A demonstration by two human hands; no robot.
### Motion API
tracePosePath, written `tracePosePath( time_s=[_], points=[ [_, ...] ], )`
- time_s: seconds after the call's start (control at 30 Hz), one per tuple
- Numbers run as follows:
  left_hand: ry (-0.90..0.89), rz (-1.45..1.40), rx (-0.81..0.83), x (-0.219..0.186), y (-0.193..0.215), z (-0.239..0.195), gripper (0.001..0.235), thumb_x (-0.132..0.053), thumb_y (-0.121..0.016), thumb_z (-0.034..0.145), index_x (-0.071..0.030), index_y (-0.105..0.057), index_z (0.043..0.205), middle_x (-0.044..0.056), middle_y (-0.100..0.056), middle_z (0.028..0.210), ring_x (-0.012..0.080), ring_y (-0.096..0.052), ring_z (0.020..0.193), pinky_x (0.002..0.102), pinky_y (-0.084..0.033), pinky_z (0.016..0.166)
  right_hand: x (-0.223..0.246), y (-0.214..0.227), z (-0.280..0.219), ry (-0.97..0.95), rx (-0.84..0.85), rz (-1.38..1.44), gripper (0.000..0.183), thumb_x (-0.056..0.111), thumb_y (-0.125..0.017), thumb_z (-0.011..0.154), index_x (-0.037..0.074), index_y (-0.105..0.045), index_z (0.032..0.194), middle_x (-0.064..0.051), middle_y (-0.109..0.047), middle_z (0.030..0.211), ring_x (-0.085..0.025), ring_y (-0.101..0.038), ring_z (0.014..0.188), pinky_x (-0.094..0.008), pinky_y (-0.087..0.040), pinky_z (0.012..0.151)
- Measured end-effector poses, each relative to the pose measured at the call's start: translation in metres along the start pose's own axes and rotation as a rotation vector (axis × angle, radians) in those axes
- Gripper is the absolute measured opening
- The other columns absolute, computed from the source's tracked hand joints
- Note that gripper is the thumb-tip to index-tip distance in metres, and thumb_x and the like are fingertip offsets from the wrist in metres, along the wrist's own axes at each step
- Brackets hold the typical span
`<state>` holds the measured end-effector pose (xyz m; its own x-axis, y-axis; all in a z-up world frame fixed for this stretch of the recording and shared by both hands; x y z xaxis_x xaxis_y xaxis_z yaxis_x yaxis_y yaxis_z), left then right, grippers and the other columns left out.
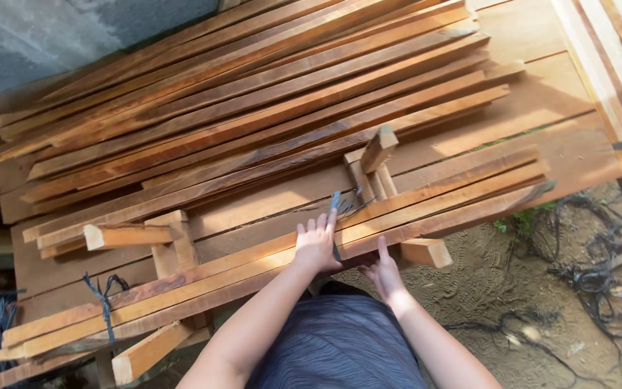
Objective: The person ties a bundle of wooden planks together using a black strap, securing it with a knot. They then lift the tied bundle and place it on top of a larger stack of similar planks.
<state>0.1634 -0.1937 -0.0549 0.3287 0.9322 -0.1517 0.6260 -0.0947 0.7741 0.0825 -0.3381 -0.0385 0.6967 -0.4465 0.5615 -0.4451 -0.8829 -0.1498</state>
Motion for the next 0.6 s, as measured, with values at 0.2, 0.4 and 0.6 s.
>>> tracePosePath(
  time_s=[0.2,0.4,0.6],
  points=[
    [0.033,0.047,-0.055,0.005,-0.015,0.015,0.139,-0.062,-0.080,0.056,-0.011,-0.008,0.164,0.010,-0.049,0.140,0.0310,-0.052,0.121,0.049,-0.043,0.094,-0.016,-0.006,0.064,0.027,0.039,0.435,0.098,0.076,-0.054,0.092,0.005,-0.035,0.157,-0.022,-0.035,0.162,-0.039,-0.037,0.147,-0.056,-0.027,0.123],
    [0.020,0.039,-0.210,0.006,-0.022,0.010,0.128,-0.055,-0.083,0.053,-0.009,-0.025,0.158,0.011,-0.051,0.134,0.0321,-0.055,0.117,0.046,-0.042,0.092,-0.036,0.002,0.086,0.039,-0.112,0.582,0.098,0.077,-0.061,0.089,0.008,-0.041,0.156,-0.019,-0.043,0.158,-0.033,-0.047,0.142,-0.047,-0.037,0.121],
    [0.032,0.057,-0.229,0.002,-0.016,0.006,0.129,-0.056,-0.085,0.054,-0.010,-0.025,0.159,0.011,-0.051,0.137,0.0310,-0.054,0.119,0.046,-0.040,0.097,-0.061,0.032,0.125,0.055,-0.201,0.465,0.108,0.085,-0.065,0.082,0.010,-0.039,0.156,-0.021,-0.050,0.151,-0.034,-0.052,0.137,-0.051,-0.038,0.119]
  ],
)
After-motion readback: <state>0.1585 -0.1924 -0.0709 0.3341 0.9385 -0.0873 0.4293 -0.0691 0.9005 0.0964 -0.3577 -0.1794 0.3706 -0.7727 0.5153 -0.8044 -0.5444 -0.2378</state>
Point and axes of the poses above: each hand's wrist, its own z-axis towards the middle knuckle, its own y-axis out of the back of the hand, x = y × z, the point moved 7 cm from there along z, towards the middle knuckle
